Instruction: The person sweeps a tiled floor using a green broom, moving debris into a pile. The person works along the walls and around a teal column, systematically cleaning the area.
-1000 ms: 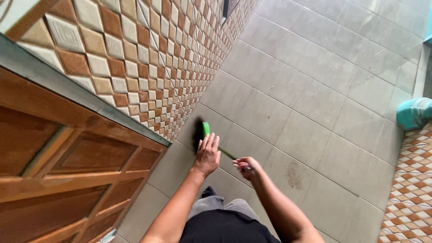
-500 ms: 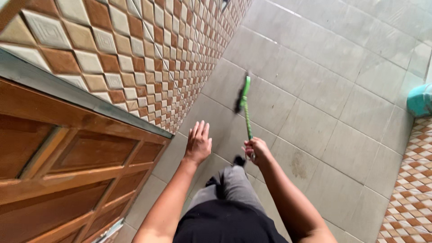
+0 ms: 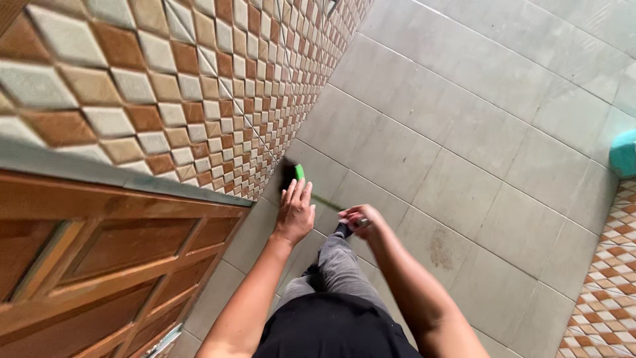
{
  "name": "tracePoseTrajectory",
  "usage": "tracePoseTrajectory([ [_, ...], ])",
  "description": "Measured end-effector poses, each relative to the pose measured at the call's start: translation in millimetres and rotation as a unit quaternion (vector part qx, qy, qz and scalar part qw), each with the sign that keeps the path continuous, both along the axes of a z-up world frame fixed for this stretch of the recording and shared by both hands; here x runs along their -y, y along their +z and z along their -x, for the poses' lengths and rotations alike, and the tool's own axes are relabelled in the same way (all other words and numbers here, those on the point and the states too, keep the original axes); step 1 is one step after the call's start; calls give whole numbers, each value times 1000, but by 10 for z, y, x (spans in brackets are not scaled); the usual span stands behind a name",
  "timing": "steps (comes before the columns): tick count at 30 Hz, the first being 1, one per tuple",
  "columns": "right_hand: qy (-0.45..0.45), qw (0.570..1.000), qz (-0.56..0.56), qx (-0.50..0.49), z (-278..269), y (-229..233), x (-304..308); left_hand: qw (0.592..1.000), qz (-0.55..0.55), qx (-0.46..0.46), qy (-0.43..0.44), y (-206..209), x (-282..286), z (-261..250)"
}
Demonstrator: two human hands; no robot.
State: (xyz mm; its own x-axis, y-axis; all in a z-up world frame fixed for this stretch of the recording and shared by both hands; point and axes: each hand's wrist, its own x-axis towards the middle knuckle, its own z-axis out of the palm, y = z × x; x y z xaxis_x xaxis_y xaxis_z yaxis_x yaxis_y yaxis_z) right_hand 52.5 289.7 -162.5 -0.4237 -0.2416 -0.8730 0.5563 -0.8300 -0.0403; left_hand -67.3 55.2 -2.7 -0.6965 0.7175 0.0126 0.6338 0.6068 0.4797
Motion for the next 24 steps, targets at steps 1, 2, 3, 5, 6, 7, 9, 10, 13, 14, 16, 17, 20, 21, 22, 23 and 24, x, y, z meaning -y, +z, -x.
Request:
tracePoseTrajectory([
  [1,31,999,-38,10,0,1,-241,1000,5,2,3,-30,-19,53],
  [2,64,995,-76,18,16,16,-461,1000,9,3,7,-51,-48,112],
  [3,62,994,-82,26,33,33,-666,1000,13,5,12,-68,-79,169],
  [5,-22,996,-69,47,85,47,-998,1000,25,3,10,-105,-168,294],
  [6,-77,993,-69,53,133,49,-1092,999,31,1,9,-99,-222,366],
  [7,-112,988,-95,56,203,49,-1165,999,32,-1,11,-84,-283,445],
  [9,-144,971,-182,58,350,26,-1166,999,31,-3,15,-56,-410,582],
  [10,-129,953,-262,74,454,48,-1114,999,28,1,18,-30,-482,646],
  [13,-128,960,-247,22,655,164,-933,999,23,7,24,34,-680,778],
  [14,-128,974,-186,22,746,242,-946,999,25,4,23,55,-755,826],
  [16,-126,990,-59,21,895,451,-966,1000,23,-2,21,88,-901,894],
  [17,-100,994,-54,6,963,537,-962,1000,18,-6,20,100,-979,917],
  [20,-59,997,5,-49,1189,569,-946,1000,3,-17,17,154,-1182,1021],
  [21,-71,993,54,-73,1259,478,-885,1000,-3,-21,15,171,-1248,1059],
  [22,-80,987,103,-97,1320,371,-878,1000,-3,-23,15,190,-1306,1092],
  [23,-70,989,106,-72,1365,266,-921,1000,-3,-25,14,208,-1353,1118],
  [24,-60,991,109,-46,1413,172,-981,1000,-3,-27,13,223,-1400,1154],
])
